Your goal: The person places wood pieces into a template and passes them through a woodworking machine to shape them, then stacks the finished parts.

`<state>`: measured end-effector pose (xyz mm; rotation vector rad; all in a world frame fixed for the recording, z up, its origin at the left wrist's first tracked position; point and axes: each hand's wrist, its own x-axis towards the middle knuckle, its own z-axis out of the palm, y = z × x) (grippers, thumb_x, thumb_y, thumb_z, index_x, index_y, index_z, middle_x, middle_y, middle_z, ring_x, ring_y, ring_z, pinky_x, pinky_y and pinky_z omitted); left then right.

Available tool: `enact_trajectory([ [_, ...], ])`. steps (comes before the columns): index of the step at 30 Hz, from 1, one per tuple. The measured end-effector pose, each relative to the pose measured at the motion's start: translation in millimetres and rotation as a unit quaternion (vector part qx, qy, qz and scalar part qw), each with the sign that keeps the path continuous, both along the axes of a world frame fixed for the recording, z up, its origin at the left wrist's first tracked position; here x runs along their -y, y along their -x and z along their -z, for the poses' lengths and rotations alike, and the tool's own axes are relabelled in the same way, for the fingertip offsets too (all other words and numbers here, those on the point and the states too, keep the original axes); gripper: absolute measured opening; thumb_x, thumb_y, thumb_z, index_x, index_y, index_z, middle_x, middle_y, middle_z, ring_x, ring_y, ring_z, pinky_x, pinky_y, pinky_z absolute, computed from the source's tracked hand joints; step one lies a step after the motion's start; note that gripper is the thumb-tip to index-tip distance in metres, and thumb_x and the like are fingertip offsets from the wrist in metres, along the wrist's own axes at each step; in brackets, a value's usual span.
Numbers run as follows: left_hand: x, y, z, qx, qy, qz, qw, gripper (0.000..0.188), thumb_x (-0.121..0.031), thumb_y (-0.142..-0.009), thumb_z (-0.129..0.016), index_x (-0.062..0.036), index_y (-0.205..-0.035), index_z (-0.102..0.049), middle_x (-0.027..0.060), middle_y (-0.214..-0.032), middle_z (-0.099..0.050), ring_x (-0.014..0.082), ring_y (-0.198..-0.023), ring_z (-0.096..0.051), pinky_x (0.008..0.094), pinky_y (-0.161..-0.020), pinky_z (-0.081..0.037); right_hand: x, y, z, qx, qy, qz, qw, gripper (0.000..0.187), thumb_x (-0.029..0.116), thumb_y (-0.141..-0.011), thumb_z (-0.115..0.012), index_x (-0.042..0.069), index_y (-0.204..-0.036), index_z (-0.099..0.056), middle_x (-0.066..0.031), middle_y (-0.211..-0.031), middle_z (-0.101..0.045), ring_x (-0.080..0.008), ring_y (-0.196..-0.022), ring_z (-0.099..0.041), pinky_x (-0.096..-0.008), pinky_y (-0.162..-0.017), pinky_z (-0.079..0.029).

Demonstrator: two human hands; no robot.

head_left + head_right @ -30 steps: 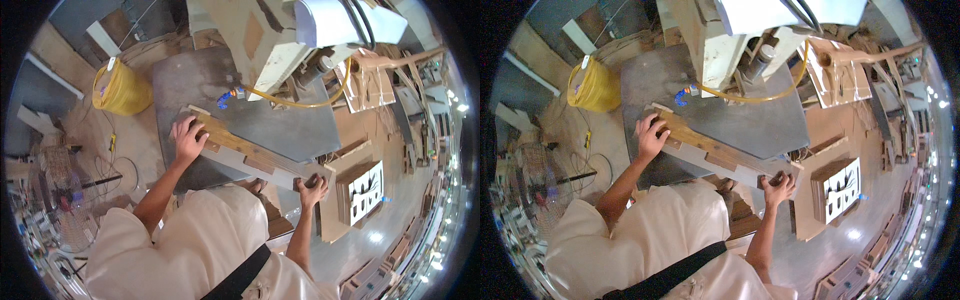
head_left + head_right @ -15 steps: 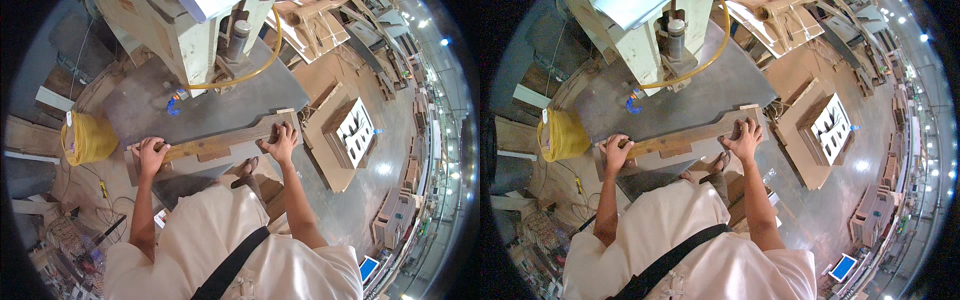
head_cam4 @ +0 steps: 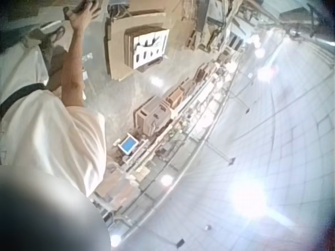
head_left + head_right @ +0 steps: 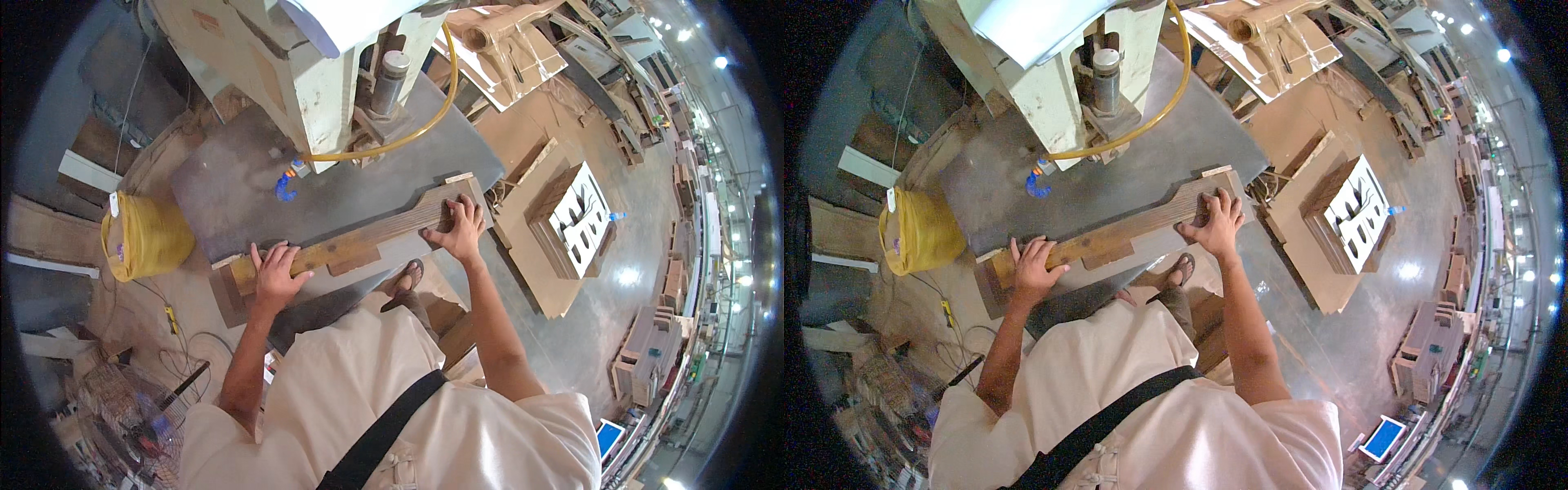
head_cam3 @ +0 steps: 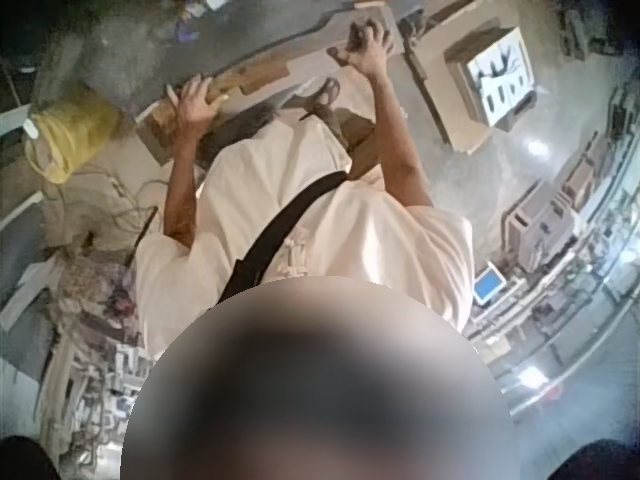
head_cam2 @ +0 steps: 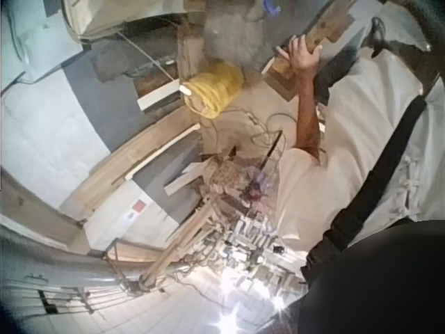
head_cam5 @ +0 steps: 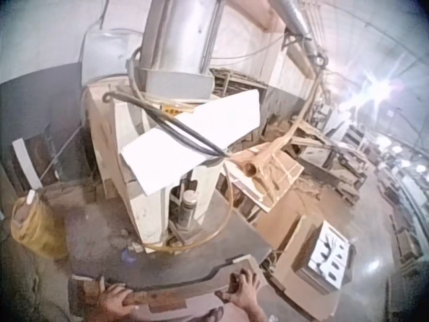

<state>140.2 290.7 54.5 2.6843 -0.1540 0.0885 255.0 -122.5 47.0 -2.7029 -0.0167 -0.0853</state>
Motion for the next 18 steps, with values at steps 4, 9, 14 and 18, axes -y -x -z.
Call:
enact_trajectory([
  [4,10.6,2.6,-16.9,0.099,-0.036,-0.017,0.994,0.055,-0.035,-0.073,-0.082,-0.0075,-0.118,-0.066,0.0055,-0.118,-0.064,0.0241,-0.123,-0.056,0.066,-0.117,-0.007,3.3,-12.3,-2.3,-0.006,-0.107,0.059,0.993,0.095,0.047,-0.065,-0.086,0.008,-0.142,-0.047,-0.015,-0.149,-0.041,-0.0381,-0.142,-0.032,-0.0541,-0.114,-0.026],
  [9,12.6,8.1,-14.7,0.224,-0.115,-0.02,0.968,0.049,-0.033,-0.074,-0.083,-0.0114,-0.116,-0.069,0.0032,-0.117,-0.065,0.0217,-0.121,-0.056,0.0617,-0.118,-0.003,-12.2,-13.4,-4.9,0.094,-0.357,0.074,0.926,0.105,0.026,-0.071,-0.088,0.001,-0.153,-0.027,-0.0216,-0.152,-0.036,-0.035,-0.139,-0.04,-0.0433,-0.114,-0.035],
  [14,8.4,14.6,-13.8,0.273,-0.126,-0.019,0.954,0.047,-0.031,-0.074,-0.083,-0.0111,-0.114,-0.07,0.0005,-0.11,-0.067,0.0189,-0.115,-0.061,0.0606,-0.118,0.001,-27.6,-8.1,-19.4,0.124,-0.263,0.116,0.95,0.103,0.032,-0.068,-0.088,0.004,-0.151,-0.034,-0.022,-0.145,-0.04,-0.0376,-0.135,-0.041,-0.0444,-0.113,-0.036],
  [18,2.2,16.4,-22.1,0.312,-0.141,-0.012,0.94,0.043,-0.03,-0.076,-0.08,-0.0108,-0.114,-0.071,-0.0006,-0.109,-0.068,0.0187,-0.115,-0.061,0.0581,-0.119,0.004,-28.0,-6.2,-30.0,0.135,-0.282,0.163,0.936,0.098,0.033,-0.068,-0.086,0.0,-0.147,-0.038,-0.0223,-0.143,-0.043,-0.0374,-0.134,-0.043,-0.0442,-0.111,-0.038],
])
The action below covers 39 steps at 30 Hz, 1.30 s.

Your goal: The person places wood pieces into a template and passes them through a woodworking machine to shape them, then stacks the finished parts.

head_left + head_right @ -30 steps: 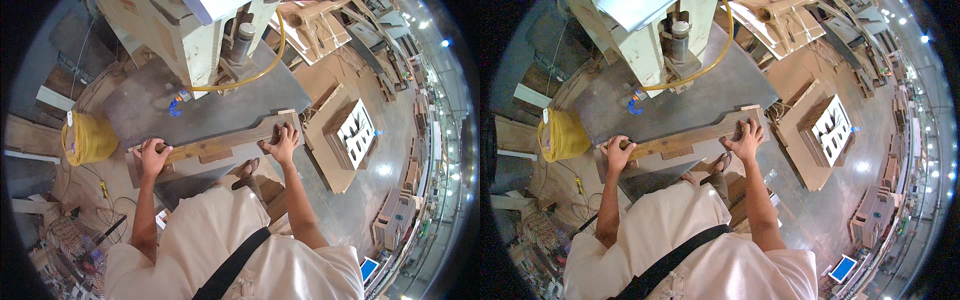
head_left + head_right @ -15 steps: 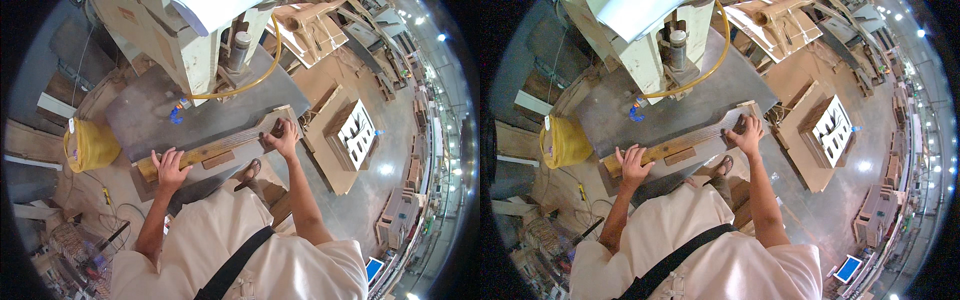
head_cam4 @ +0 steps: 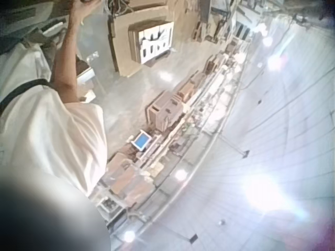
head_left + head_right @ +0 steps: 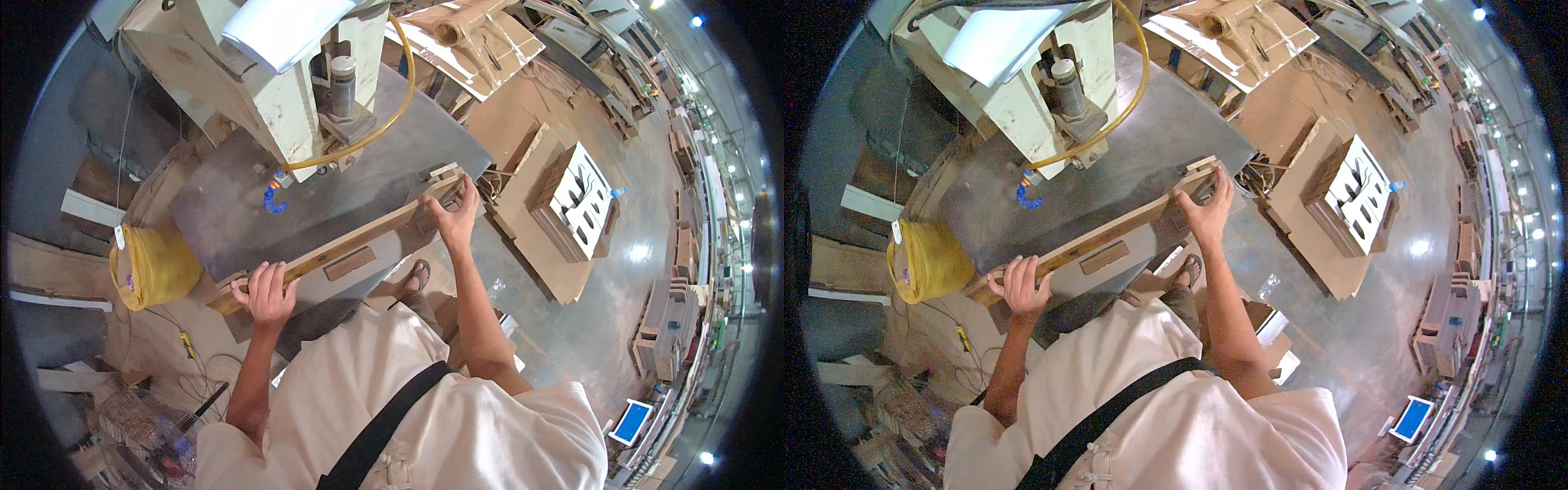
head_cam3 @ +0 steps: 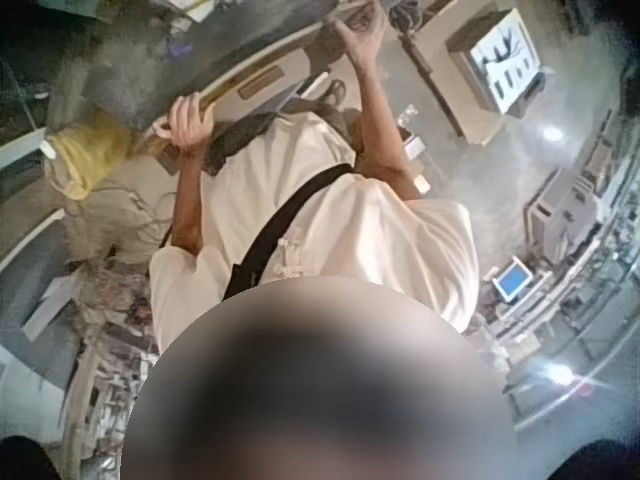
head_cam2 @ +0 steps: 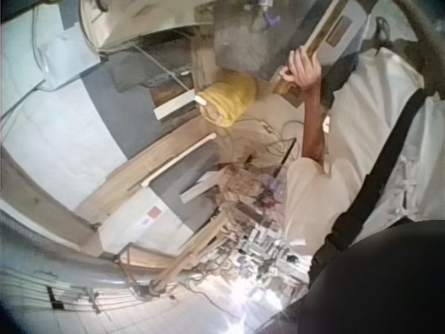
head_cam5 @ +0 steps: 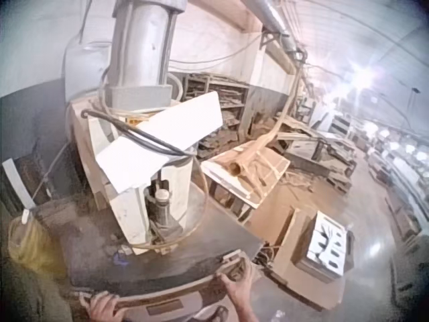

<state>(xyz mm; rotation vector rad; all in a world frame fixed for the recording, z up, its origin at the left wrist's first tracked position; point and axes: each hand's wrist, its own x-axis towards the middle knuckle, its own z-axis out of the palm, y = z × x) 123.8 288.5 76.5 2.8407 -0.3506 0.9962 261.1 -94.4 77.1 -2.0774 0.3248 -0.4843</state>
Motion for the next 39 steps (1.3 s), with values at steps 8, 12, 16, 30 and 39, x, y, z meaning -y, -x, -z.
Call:
enact_trajectory([
  [8,6.3,11.8,-4.9,0.03,-0.023,0.024,0.999,0.038,-0.031,-0.081,-0.078,-0.011,-0.114,-0.072,-0.0014,-0.107,-0.07,0.0199,-0.113,-0.063,0.0586,-0.119,0.004,3.7,26.8,-22.6,-0.036,-0.001,0.088,0.995,0.102,0.04,-0.067,-0.085,-0.004,-0.146,-0.036,-0.0269,-0.143,-0.045,-0.0402,-0.134,-0.042,-0.0453,-0.114,-0.034],
  [12,22.7,18.2,5.2,-0.02,0.0,0.07,0.997,0.039,-0.033,-0.082,-0.079,-0.0122,-0.114,-0.071,0.0,-0.107,-0.07,0.0224,-0.114,-0.063,0.0612,-0.117,0.001,34.8,61.1,-11.2,-0.023,0.027,0.15,0.988,0.098,0.037,-0.066,-0.082,-0.005,-0.143,-0.039,-0.0271,-0.138,-0.05,-0.0415,-0.129,-0.045,-0.0462,-0.111,-0.036],
  [16,31.6,16.7,19.7,-0.022,0.008,0.129,0.991,0.048,-0.032,-0.077,-0.083,-0.012,-0.118,-0.069,0.0001,-0.11,-0.068,0.0236,-0.118,-0.06,0.0607,-0.118,0.001,47.7,101.5,-18.8,-0.067,-0.006,0.245,0.967,0.087,0.035,-0.064,-0.08,-0.002,-0.136,-0.047,-0.026,-0.127,-0.057,-0.0412,-0.119,-0.052,-0.0464,-0.105,-0.042],
  [30,85.6,8.4,-5.2,-0.13,-0.052,0.291,0.946,0.05,-0.033,-0.073,-0.085,-0.0142,-0.116,-0.069,0.0013,-0.113,-0.067,0.0228,-0.121,-0.057,0.0673,-0.116,-0.006,86.6,248.8,-1.6,-0.198,-0.039,0.421,0.884,0.093,0.04,-0.06,-0.081,0.003,-0.138,-0.047,-0.0204,-0.129,-0.056,-0.0388,-0.121,-0.052,-0.0468,-0.103,-0.044],
  [39,144.4,22.3,-13.7,-0.113,-0.112,0.424,0.892,0.054,-0.031,-0.073,-0.086,-0.0143,-0.121,-0.068,0.0046,-0.118,-0.067,0.0271,-0.122,-0.057,0.0662,-0.116,0.0,110.0,345.9,12.5,-0.227,-0.166,0.547,0.788,0.093,0.038,-0.062,-0.079,0.008,-0.142,-0.042,-0.0169,-0.135,-0.05,-0.0385,-0.127,-0.046,-0.0539,-0.104,-0.039],
])
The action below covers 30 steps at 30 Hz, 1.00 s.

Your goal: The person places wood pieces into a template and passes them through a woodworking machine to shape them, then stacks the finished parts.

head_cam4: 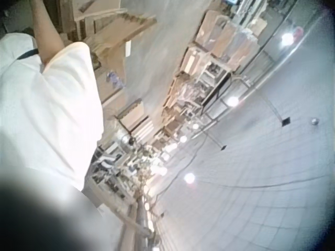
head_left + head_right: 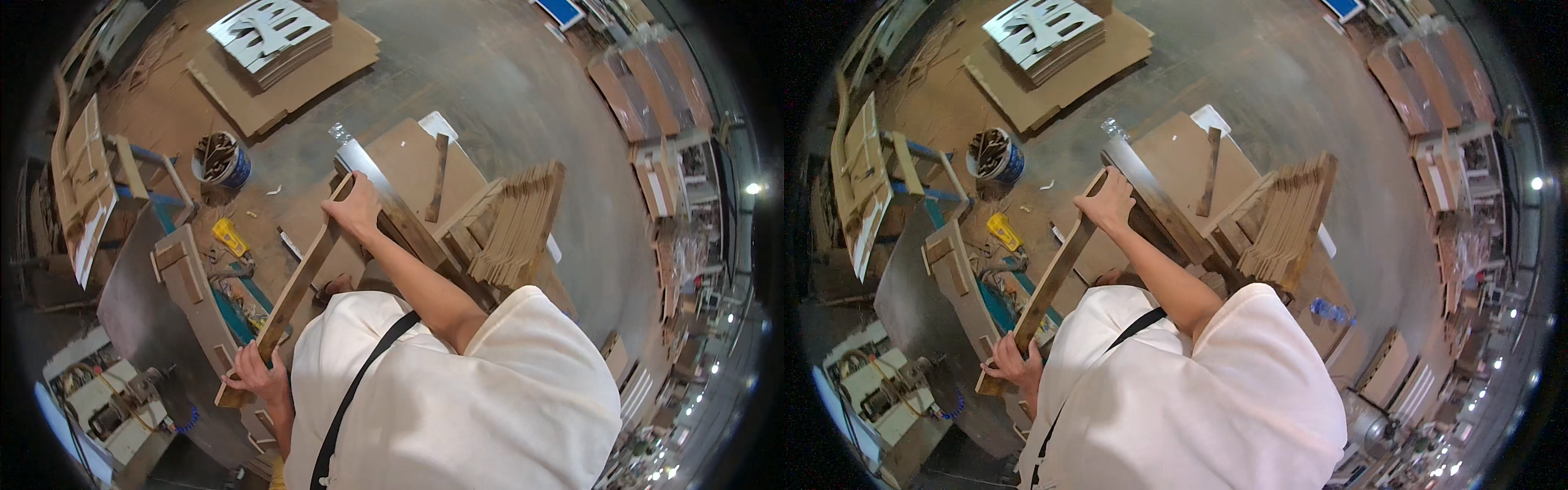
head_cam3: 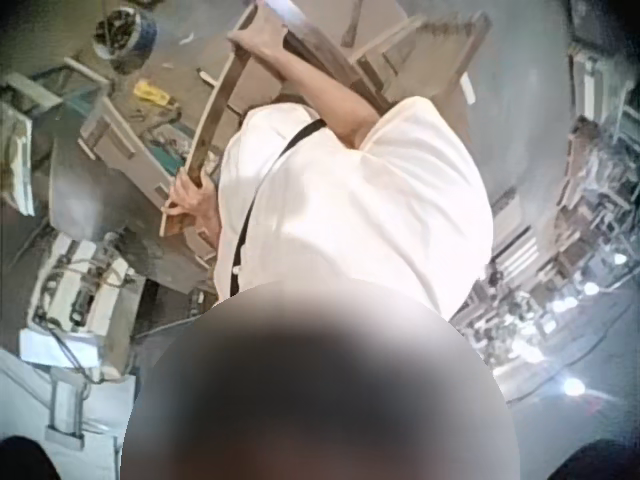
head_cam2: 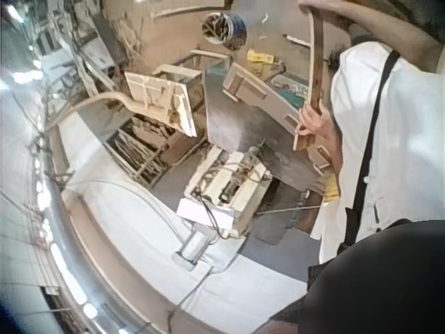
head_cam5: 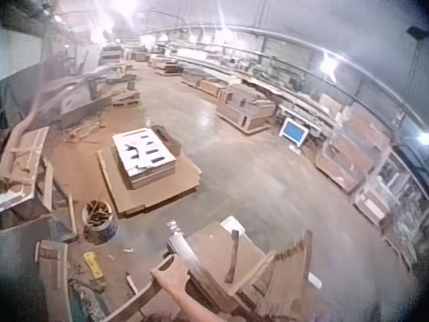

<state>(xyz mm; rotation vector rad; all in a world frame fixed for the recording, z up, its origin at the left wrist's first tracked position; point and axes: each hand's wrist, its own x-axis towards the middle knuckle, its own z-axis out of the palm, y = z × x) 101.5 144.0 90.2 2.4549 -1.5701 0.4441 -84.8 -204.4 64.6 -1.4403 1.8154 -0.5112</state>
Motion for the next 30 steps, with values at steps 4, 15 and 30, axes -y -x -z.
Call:
enact_trajectory([
  [4,20.8,21.6,-7.5,-0.011,-0.029,0.032,0.999,0.056,-0.03,-0.072,-0.085,-0.0139,-0.122,-0.067,0.0047,-0.118,-0.067,0.0265,-0.123,-0.056,0.0663,-0.116,-0.002,8.0,45.9,9.9,0.025,-0.055,0.054,0.997,0.086,0.039,-0.067,-0.076,0.009,-0.141,-0.044,-0.017,-0.136,-0.051,-0.0383,-0.129,-0.044,-0.0556,-0.105,-0.035],
  [15,135.5,110.9,-20.5,-0.135,-0.076,0.01,0.988,0.057,-0.027,-0.069,-0.085,-0.0123,-0.12,-0.066,0.0065,-0.121,-0.065,0.0263,-0.123,-0.054,0.0632,-0.118,-0.008,-18.3,146.4,40.6,0.375,-0.203,0.128,0.895,0.073,0.042,-0.082,-0.076,-0.001,-0.134,-0.049,-0.0127,-0.126,-0.058,-0.0256,-0.111,-0.058,-0.0423,-0.093,-0.046],
  [30,273.2,147.5,-51.6,-0.426,-0.336,0.226,0.809,0.049,-0.037,-0.08,-0.079,-0.0026,-0.113,-0.068,0.0198,-0.1,-0.071,0.0383,-0.093,-0.068,0.0434,-0.079,-0.053,-46.3,224.4,22.0,0.595,-0.102,0.295,0.74,0.015,0.015,-0.094,-0.066,0.003,-0.1,-0.06,-0.0047,-0.086,-0.066,-0.0159,-0.07,-0.065,-0.0293,-0.058,-0.052],
])
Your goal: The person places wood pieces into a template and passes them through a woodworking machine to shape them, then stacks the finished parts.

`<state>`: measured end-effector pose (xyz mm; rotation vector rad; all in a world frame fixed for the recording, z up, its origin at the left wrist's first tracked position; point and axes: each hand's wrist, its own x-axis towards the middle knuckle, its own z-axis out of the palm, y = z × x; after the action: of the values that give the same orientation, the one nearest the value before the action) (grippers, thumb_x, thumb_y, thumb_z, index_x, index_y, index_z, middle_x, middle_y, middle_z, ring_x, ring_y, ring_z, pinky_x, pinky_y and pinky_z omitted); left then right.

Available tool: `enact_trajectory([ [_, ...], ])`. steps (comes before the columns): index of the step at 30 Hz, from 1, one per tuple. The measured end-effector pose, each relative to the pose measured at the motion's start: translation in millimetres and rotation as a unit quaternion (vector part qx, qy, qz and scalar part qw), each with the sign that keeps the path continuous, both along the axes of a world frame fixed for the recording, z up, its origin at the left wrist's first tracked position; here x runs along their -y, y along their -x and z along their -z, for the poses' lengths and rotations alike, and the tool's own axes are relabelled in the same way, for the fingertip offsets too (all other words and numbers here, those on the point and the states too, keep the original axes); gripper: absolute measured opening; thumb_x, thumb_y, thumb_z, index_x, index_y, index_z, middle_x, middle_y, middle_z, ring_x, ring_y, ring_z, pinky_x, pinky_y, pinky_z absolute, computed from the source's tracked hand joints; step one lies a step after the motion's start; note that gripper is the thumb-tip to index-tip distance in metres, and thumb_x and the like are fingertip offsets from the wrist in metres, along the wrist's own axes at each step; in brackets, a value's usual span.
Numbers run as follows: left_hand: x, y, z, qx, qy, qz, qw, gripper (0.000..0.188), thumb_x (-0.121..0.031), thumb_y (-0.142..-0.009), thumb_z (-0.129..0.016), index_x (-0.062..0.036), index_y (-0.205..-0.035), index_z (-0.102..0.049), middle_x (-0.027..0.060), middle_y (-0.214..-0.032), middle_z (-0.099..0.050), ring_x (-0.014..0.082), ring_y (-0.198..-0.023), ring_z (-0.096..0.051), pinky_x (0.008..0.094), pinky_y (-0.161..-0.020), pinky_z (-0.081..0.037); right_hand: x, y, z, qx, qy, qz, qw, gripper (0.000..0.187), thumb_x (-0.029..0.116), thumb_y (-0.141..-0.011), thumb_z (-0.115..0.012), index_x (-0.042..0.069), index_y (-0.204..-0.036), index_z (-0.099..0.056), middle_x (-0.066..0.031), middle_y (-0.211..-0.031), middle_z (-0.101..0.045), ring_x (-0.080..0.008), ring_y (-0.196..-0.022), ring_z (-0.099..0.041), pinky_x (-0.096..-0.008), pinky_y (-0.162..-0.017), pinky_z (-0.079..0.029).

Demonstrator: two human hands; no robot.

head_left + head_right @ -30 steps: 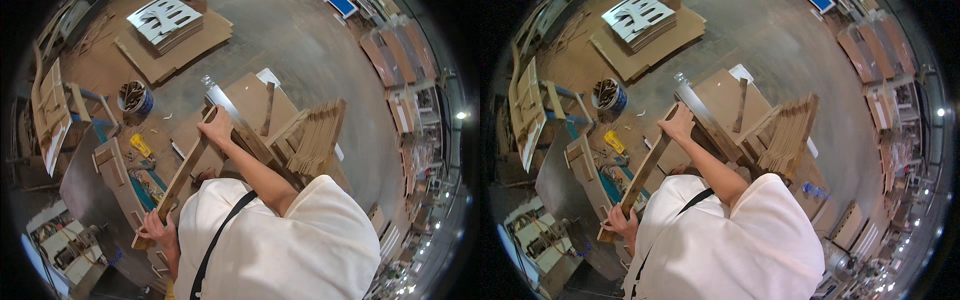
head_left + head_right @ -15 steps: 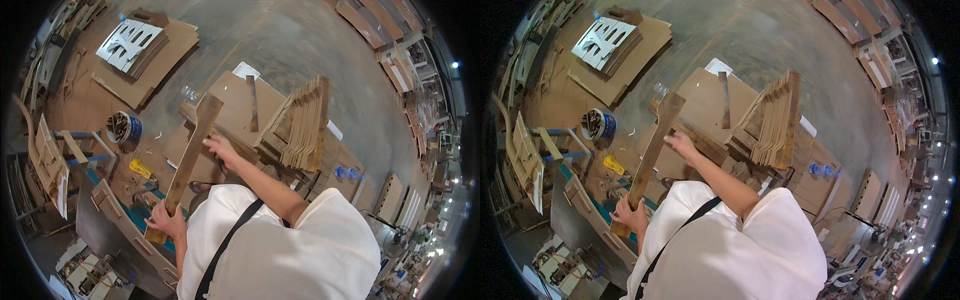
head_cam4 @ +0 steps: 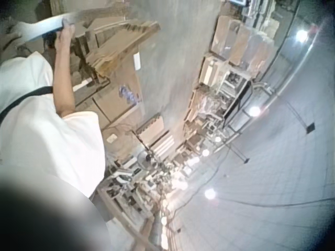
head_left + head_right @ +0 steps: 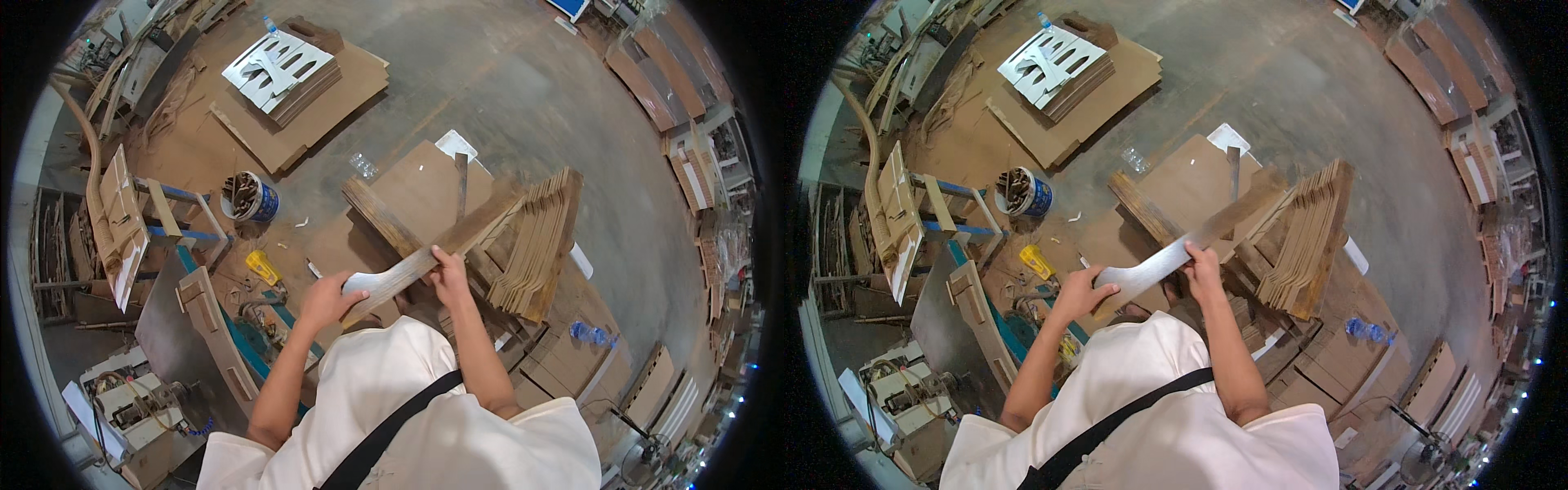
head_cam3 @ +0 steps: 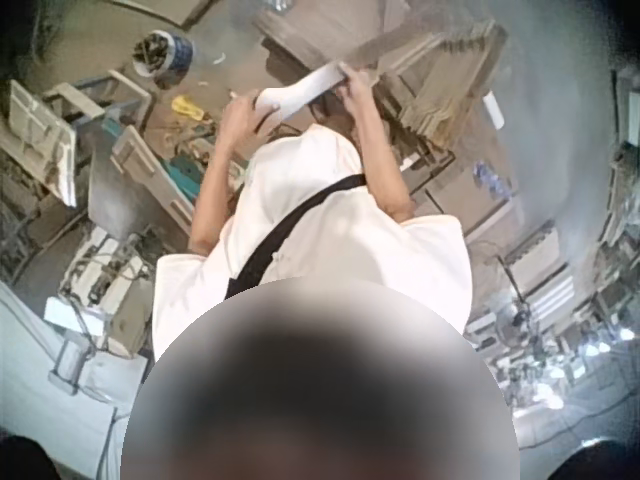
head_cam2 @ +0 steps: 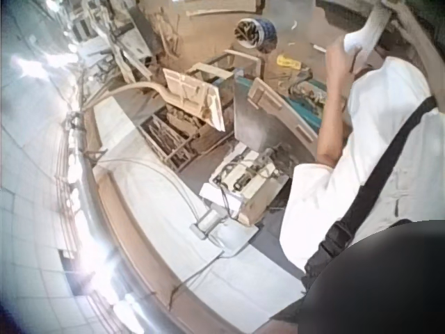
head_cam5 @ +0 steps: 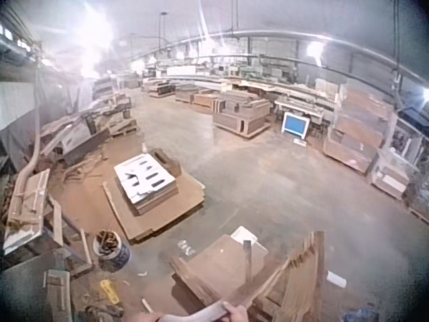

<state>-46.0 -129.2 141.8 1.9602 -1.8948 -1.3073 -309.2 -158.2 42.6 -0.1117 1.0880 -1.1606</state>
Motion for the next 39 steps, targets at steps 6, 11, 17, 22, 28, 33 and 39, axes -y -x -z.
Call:
enact_trajectory([
  [6,4.3,64.7,9.5,-0.077,0.079,0.051,0.993,0.033,-0.034,-0.088,-0.069,-0.0025,-0.1,-0.069,0.0204,-0.089,-0.069,0.0397,-0.084,-0.067,0.0449,-0.074,-0.053,2.0,26.1,-20.0,-0.154,-0.138,0.055,0.977,0.038,0.023,-0.088,-0.074,0.007,-0.115,-0.053,-0.0066,-0.115,-0.059,-0.0213,-0.101,-0.058,-0.0386,-0.073,-0.047],
  [11,6.6,111.7,18.1,-0.096,0.145,0.12,0.977,0.03,-0.033,-0.089,-0.067,-0.0054,-0.101,-0.068,0.0179,-0.092,-0.069,0.0396,-0.086,-0.065,0.0472,-0.073,-0.052,-11.3,32.1,-7.2,-0.206,-0.149,0.168,0.952,0.075,0.016,-0.083,-0.079,0.001,-0.143,-0.036,-0.014,-0.133,-0.05,-0.0289,-0.117,-0.052,-0.0425,-0.094,-0.045],
  [17,10.0,123.4,28.9,-0.226,0.06,0.127,0.964,0.042,-0.034,-0.089,-0.071,-0.004,-0.118,-0.066,0.0161,-0.095,-0.071,0.031,-0.087,-0.068,0.0401,-0.077,-0.054,-20.7,99.8,-4.2,-0.288,-0.15,0.252,0.912,0.067,0.006,-0.085,-0.07,-0.004,-0.142,-0.037,-0.0213,-0.127,-0.055,-0.0346,-0.113,-0.058,-0.0481,-0.095,-0.049],
  [22,0.6,85.0,93.8,-0.268,-0.053,-0.005,0.962,0.045,-0.033,-0.093,-0.071,0.001,-0.122,-0.064,0.0114,-0.099,-0.074,0.0178,-0.09,-0.069,0.0345,-0.081,-0.055,-41.6,200.0,11.1,-0.448,-0.054,0.211,0.867,0.074,0.01,-0.077,-0.077,-0.006,-0.141,-0.042,-0.0225,-0.129,-0.055,-0.034,-0.116,-0.057,-0.041,-0.1,-0.047],
  [28,-38.4,-31.8,157.3,-0.157,-0.036,-0.14,0.977,0.035,-0.024,-0.092,-0.07,0.0038,-0.113,-0.068,0.0085,-0.094,-0.071,0.0163,-0.087,-0.065,0.0309,-0.079,-0.053,-69.5,284.3,2.9,-0.652,-0.213,0.041,0.727,0.078,0.022,-0.066,-0.08,0.003,-0.136,-0.051,-0.0219,-0.13,-0.062,-0.0377,-0.122,-0.058,-0.0437,-0.103,-0.046],
  [33,-90.8,-117.2,195.2,-0.076,-0.116,-0.262,0.955,0.025,-0.024,-0.094,-0.069,0.0013,-0.094,-0.067,0.0027,-0.077,-0.063,0.0104,-0.067,-0.057,0.027,-0.062,-0.048,-84.5,291.4,3.4,-0.674,-0.256,-0.05,0.691,0.076,0.023,-0.069,-0.077,0.007,-0.139,-0.05,-0.0221,-0.129,-0.063,-0.0379,-0.121,-0.059,-0.0449,-0.102,-0.047],
  [39,-151.2,-143.8,206.7,-0.075,-0.183,-0.364,0.91,0.028,-0.028,-0.096,-0.067,-0.004,-0.082,-0.062,-0.0014,-0.068,-0.055,0.0096,-0.058,-0.05,0.0262,-0.054,-0.041,-60.2,309.8,32.5,-0.668,-0.247,-0.054,0.7,0.074,0.022,-0.071,-0.075,0.008,-0.14,-0.051,-0.021,-0.129,-0.063,-0.0368,-0.122,-0.059,-0.0439,-0.102,-0.048],
])
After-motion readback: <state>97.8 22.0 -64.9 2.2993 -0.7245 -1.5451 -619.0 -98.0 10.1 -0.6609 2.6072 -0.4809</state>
